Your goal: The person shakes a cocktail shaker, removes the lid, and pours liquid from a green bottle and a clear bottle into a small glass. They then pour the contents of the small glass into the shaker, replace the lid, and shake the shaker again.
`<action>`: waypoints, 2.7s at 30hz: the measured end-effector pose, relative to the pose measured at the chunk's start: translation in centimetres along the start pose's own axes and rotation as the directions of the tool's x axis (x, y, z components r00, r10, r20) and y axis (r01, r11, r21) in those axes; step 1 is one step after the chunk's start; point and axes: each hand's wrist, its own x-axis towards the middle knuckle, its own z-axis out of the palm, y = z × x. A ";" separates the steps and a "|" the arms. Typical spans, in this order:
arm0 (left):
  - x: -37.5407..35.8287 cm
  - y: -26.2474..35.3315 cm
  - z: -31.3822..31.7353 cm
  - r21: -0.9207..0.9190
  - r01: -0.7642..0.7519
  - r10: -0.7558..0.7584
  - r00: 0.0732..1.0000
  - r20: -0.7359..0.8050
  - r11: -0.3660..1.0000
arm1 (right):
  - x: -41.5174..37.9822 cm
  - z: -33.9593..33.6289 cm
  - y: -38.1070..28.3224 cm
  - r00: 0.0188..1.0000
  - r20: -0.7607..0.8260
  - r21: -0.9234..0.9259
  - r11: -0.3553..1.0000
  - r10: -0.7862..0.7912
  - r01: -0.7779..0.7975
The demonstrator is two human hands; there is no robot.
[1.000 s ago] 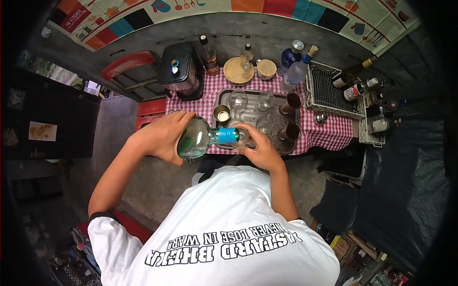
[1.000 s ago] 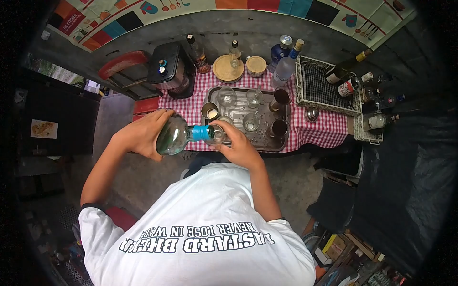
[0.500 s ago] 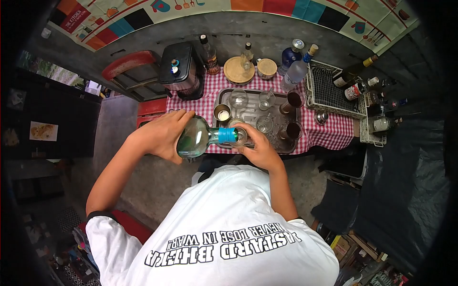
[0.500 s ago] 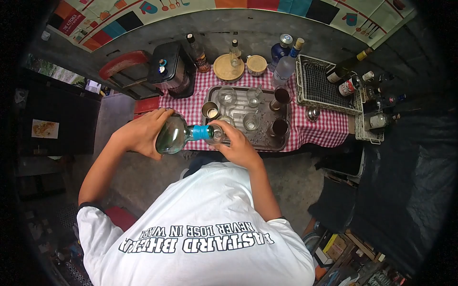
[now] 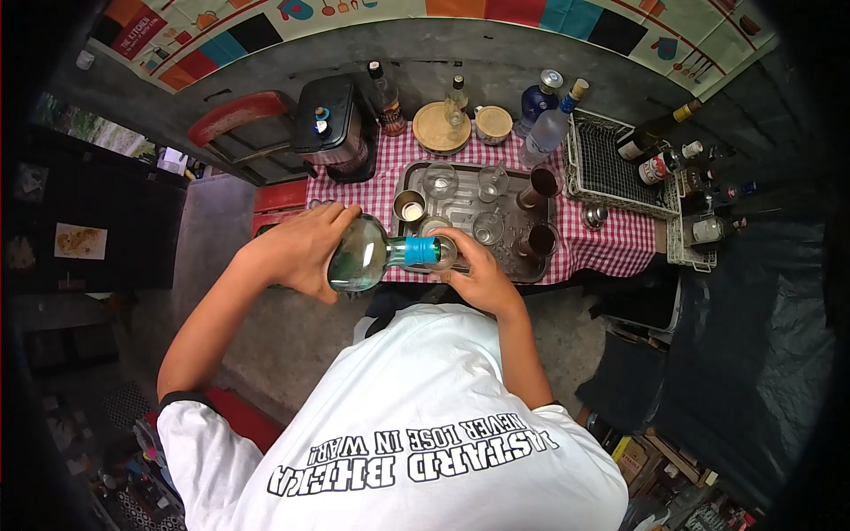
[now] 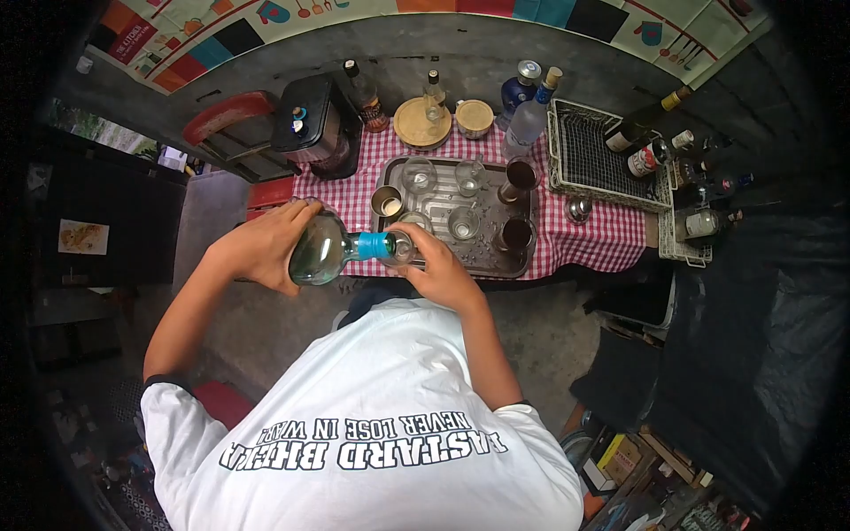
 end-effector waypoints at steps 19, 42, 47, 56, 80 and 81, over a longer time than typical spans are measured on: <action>0.0 0.4 0.0 0.036 0.021 -0.022 1.000 0.010 0.999 | -0.1 0.1 0.6 0.999 0.030 0.063 0.998 0.025 -0.027; 0.2 -0.3 0.5 0.065 -0.067 0.073 0.993 -0.097 0.996 | 0.1 -0.1 0.9 0.999 0.036 0.095 0.995 0.036 -0.039; 0.3 -0.3 0.5 0.049 -0.064 0.068 0.994 -0.082 0.997 | 0.1 -0.2 0.6 0.998 0.038 0.119 0.992 0.040 -0.045; 0.3 -0.3 0.6 0.052 -0.057 0.062 0.995 -0.084 0.997 | 0.1 -0.2 0.6 0.998 0.039 0.105 0.994 0.039 -0.043; 0.1 0.3 0.0 0.023 0.025 -0.026 1.000 0.006 0.999 | 0.2 -0.2 0.6 0.997 0.056 0.113 0.992 0.058 -0.064; 0.1 0.3 0.0 0.021 0.025 -0.026 1.000 0.007 0.999 | 0.2 -0.2 0.6 0.997 0.057 0.113 0.991 0.061 -0.067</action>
